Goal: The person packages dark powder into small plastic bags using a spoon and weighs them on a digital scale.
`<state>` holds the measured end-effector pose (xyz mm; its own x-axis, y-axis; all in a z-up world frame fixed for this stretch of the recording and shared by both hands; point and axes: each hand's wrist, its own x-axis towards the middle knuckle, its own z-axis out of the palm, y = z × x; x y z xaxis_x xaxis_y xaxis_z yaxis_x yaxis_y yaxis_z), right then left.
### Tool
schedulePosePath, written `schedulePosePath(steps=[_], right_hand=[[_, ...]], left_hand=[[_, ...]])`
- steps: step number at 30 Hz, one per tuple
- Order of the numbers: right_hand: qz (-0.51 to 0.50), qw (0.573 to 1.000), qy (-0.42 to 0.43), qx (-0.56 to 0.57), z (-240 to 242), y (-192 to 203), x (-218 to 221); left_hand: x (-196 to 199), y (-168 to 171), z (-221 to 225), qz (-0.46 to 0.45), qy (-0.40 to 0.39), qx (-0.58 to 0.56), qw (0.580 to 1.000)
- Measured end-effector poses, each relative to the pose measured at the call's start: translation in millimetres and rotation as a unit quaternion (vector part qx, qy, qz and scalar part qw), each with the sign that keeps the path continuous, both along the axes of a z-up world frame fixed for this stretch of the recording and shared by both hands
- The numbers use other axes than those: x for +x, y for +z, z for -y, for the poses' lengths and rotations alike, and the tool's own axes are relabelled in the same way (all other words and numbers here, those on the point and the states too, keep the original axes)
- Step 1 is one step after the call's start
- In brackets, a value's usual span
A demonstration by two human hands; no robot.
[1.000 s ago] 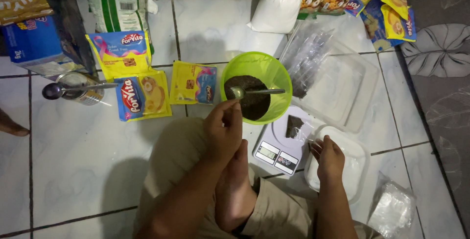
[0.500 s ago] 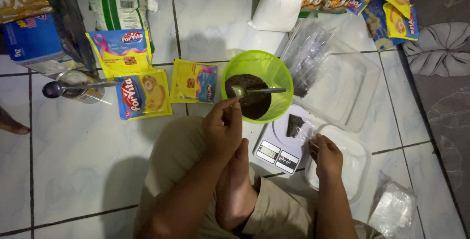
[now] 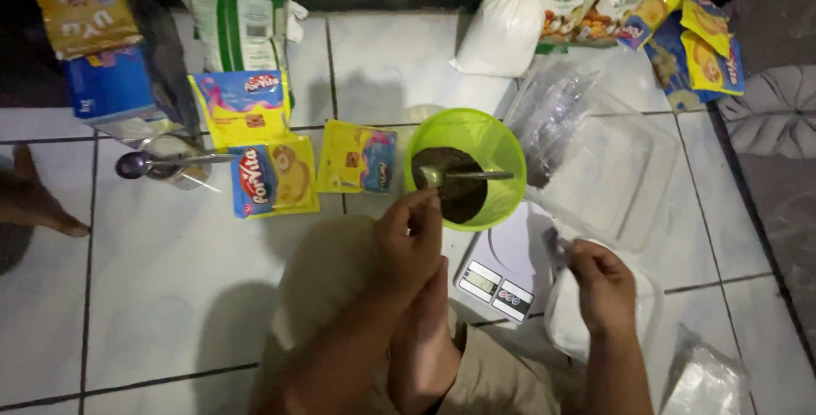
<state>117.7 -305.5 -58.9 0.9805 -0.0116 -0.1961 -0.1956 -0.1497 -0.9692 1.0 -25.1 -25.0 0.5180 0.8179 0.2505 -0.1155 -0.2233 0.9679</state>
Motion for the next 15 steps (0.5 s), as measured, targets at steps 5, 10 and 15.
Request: schedulePosePath(steps=[5, 10, 15], right_hand=[[0.037, 0.990, 0.136, 0.025, -15, 90, -17], [0.033, 0.977, 0.208, 0.020, -53, 150, -24], [-0.026, 0.968, 0.232, -0.095, -108, 172, -11]], left_hand=[[-18, 36, 16, 0.023, -0.116, 0.022, 0.993], [-31, 111, 13, -0.279, -0.336, 0.003, 0.900], [-6, 10, 77, 0.029, -0.407, -0.476, 0.779]])
